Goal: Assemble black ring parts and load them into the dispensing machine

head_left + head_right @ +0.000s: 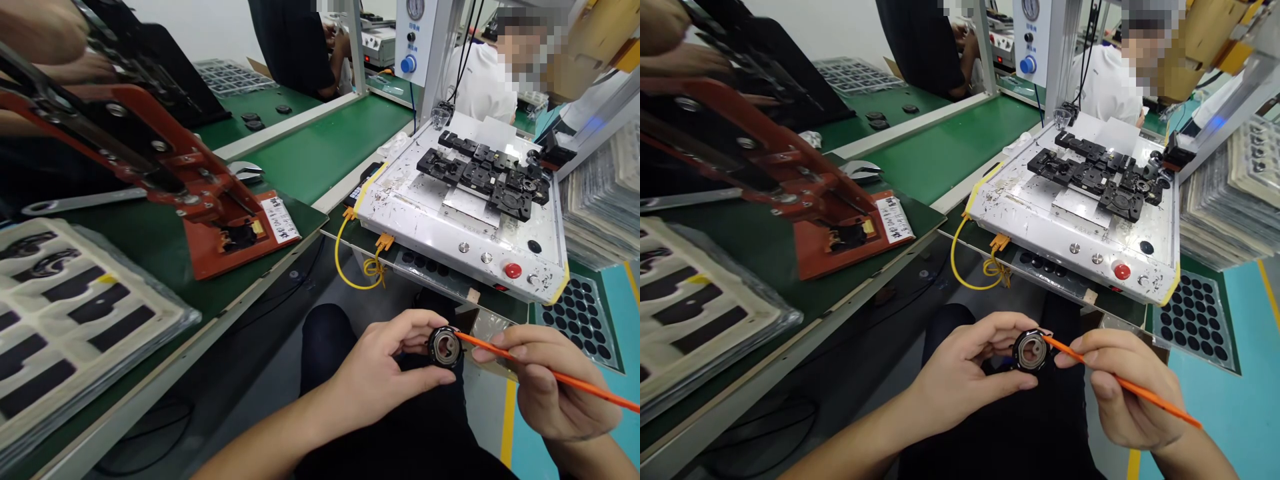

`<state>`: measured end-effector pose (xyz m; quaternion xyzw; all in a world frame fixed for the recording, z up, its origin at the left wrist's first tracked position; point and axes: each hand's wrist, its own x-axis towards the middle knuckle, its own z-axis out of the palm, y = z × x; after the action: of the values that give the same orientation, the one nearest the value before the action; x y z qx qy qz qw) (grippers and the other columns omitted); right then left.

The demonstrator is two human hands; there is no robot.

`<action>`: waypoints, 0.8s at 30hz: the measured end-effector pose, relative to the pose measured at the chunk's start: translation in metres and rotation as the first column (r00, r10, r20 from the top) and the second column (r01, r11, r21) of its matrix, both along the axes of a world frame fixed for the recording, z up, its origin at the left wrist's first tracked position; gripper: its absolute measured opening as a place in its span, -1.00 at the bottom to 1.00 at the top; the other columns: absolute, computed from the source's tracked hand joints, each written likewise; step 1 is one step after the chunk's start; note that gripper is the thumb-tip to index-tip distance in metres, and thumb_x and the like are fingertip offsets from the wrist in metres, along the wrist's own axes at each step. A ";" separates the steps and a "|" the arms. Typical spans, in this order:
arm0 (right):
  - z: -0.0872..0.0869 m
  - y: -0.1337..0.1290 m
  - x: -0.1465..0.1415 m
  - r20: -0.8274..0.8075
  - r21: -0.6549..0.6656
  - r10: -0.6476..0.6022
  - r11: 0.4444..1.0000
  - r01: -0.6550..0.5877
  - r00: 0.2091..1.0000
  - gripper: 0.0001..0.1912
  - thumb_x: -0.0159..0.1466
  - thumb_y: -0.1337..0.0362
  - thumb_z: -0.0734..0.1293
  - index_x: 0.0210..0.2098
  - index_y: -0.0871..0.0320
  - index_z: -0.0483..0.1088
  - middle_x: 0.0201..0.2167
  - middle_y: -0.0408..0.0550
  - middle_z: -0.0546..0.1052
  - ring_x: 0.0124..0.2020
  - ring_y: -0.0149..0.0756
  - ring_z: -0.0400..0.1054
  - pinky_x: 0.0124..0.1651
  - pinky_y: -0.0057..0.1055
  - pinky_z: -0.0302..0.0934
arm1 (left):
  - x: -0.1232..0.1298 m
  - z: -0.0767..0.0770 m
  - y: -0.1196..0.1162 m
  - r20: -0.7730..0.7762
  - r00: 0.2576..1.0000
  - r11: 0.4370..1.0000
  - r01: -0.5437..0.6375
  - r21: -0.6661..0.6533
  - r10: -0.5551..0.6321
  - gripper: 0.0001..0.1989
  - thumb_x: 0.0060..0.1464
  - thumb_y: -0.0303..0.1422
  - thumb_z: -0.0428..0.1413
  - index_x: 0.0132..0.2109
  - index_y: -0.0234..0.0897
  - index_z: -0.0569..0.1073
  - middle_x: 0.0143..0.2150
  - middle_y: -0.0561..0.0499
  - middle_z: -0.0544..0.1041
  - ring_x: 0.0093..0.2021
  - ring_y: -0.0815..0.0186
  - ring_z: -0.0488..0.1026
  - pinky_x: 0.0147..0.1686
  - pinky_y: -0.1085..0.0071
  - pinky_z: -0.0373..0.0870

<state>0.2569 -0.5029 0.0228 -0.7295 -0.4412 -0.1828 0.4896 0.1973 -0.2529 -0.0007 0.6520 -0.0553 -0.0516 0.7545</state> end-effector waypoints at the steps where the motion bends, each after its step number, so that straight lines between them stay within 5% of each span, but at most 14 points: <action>1: 0.000 0.000 0.000 0.007 -0.021 0.011 1.000 -0.011 1.000 -0.79 0.50 0.38 0.31 0.04 0.18 0.57 -0.20 0.10 0.74 -0.18 -0.08 0.68 -0.29 -0.22 0.66 | 0.000 0.000 0.000 0.003 1.000 1.000 0.005 -0.002 -0.005 -0.50 0.04 -0.37 0.50 0.11 -0.26 0.56 -0.04 -0.05 0.76 -0.08 0.21 0.74 0.05 0.36 0.66; 24: -0.002 -0.005 -0.003 -0.076 -0.013 0.004 1.000 -0.005 0.997 -0.84 0.48 0.37 0.36 -0.03 0.19 0.60 -0.18 0.10 0.74 -0.16 -0.10 0.67 -0.20 -0.25 0.65 | 0.001 0.000 0.000 0.015 1.000 1.000 0.000 0.002 0.000 -0.51 0.04 -0.42 0.50 0.10 -0.25 0.57 -0.07 0.01 0.77 -0.08 0.27 0.75 0.06 0.44 0.66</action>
<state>0.2542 -0.5079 0.0206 -0.7382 -0.4249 -0.1508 0.5018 0.1981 -0.2529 -0.0007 0.6532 -0.0611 -0.0469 0.7533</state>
